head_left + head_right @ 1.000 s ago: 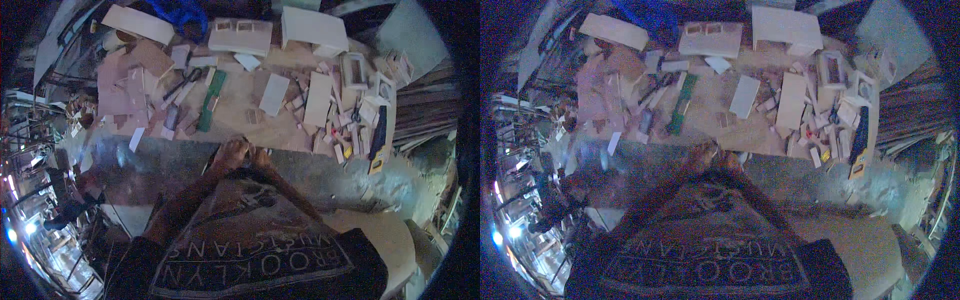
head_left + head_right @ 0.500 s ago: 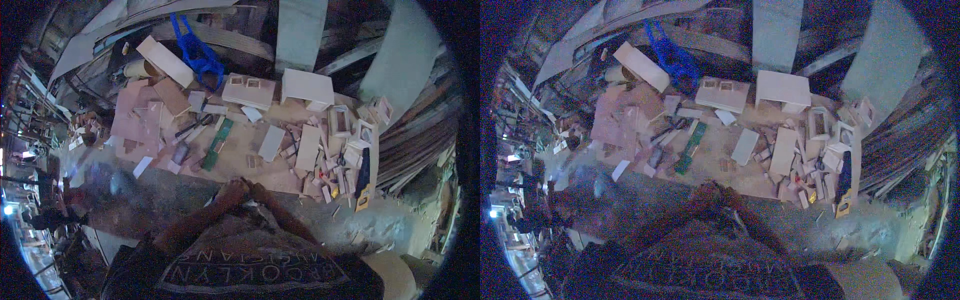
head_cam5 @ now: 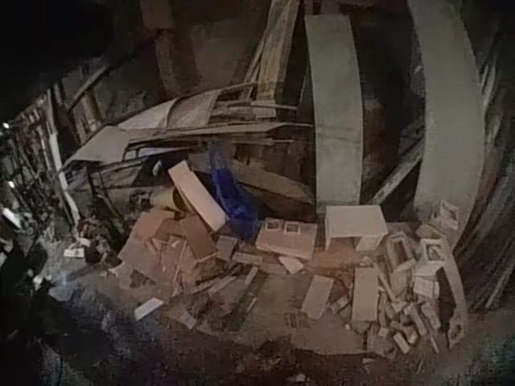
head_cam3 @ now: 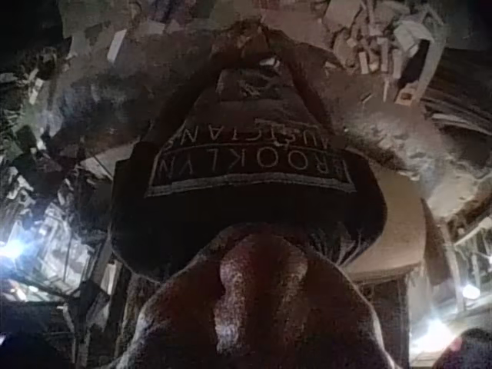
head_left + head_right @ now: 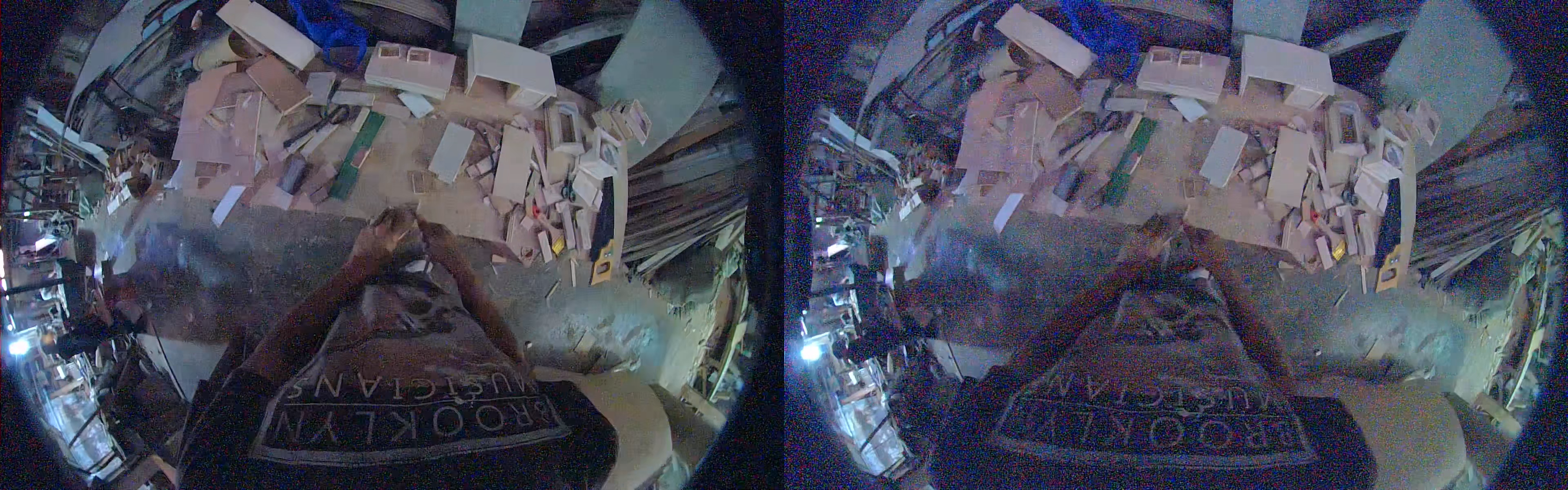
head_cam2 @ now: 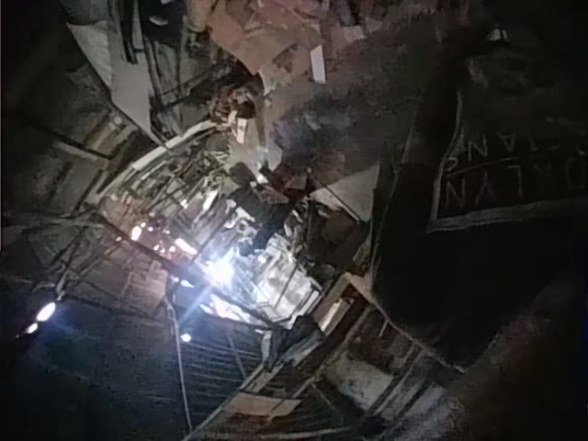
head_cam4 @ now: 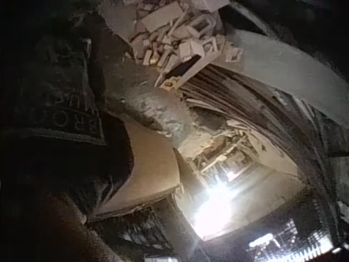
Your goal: Cutting wood scraps with a hand saw and marking them with a pen.
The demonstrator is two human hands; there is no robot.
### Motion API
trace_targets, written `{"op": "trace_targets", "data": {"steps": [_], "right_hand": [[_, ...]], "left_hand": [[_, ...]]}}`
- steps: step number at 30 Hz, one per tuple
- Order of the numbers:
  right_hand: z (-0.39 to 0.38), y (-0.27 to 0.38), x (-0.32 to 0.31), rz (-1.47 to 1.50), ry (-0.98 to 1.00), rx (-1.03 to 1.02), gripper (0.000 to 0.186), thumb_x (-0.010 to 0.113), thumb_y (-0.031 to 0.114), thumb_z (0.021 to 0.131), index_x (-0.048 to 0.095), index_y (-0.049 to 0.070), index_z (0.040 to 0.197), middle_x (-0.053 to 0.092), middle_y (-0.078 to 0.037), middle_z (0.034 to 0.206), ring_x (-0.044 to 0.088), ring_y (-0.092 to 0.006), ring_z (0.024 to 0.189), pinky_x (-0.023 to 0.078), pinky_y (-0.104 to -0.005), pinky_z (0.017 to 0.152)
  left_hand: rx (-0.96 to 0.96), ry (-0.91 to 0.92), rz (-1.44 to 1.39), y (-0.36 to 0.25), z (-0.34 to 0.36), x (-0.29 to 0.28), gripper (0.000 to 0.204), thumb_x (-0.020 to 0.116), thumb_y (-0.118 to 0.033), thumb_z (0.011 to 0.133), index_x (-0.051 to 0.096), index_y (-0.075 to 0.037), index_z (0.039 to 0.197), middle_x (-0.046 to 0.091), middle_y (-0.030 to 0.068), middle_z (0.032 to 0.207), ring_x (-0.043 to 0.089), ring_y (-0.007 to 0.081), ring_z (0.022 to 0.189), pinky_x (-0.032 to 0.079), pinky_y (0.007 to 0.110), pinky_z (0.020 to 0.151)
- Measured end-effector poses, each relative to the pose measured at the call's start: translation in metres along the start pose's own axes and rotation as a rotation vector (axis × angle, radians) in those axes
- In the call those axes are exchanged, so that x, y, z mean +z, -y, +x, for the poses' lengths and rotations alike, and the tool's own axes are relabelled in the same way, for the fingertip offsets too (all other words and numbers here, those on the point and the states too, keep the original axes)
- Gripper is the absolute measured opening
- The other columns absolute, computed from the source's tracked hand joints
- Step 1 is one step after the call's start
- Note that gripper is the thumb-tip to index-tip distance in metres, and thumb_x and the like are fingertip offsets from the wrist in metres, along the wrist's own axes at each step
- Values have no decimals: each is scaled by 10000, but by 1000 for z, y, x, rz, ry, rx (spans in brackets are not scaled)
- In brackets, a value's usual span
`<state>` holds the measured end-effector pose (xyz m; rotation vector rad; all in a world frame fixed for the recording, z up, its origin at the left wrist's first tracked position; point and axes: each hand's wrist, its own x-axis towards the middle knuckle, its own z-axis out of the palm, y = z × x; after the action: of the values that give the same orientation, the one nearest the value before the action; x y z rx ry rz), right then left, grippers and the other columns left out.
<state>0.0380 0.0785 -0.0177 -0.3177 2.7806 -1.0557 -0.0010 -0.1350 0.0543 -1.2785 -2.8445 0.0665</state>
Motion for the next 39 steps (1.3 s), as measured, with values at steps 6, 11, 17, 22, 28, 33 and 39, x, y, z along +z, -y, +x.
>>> {"op": "trace_targets", "data": {"steps": [6,11,17,22,28,33,39], "right_hand": [[-3,62,-61,46,148,383,614,509,180,863,300,132,1439,547,-140,1001,576,-284,749,475,-399,645],[0,80,-78,45,308,438,415,502,358,915,465,91,1231,578,-81,922,555,-179,725,470,-336,602],[15,105,-106,988,48,703,436,572,496,883,573,82,1021,584,17,841,485,-84,663,436,-271,564],[19,87,-81,1088,-54,586,343,647,399,855,596,79,966,590,17,843,487,-101,656,414,-271,557],[16,31,-14,695,-359,334,259,678,279,838,610,46,927,602,-13,764,541,-111,673,441,-289,583],[8,64,-92,711,-87,542,236,684,244,818,627,25,884,607,-24,743,581,-97,714,478,-291,627],[6,27,-95,382,68,317,275,629,199,842,621,-9,1021,659,-140,822,606,-172,773,494,-358,714]], "left_hand": [[163,-146,-338,11,4,-54,514,500,-78,828,432,7,1331,345,229,1427,377,353,1312,424,403,1010],[32,-83,-237,1,-1,-40,548,507,-99,826,395,24,1349,305,219,1454,298,363,1354,360,409,1067],[0,-211,-442,7,11,-35,595,498,-128,836,336,2,1394,274,198,1477,254,386,1368,282,429,1113],[-45,-109,187,13,13,31,639,524,-136,820,308,57,1390,224,268,1472,198,416,1379,233,422,1134],[-73,-114,-497,-10,19,-58,814,608,-247,821,179,157,1382,147,320,1474,160,437,1381,199,446,1138],[-217,-267,-990,0,21,-89,856,617,-361,844,162,85,1416,284,321,1418,261,465,1334,253,472,1107],[-200,261,-1238,43,69,-53,762,609,-319,871,215,49,1410,388,275,1369,377,421,1284,362,484,1021]]}}
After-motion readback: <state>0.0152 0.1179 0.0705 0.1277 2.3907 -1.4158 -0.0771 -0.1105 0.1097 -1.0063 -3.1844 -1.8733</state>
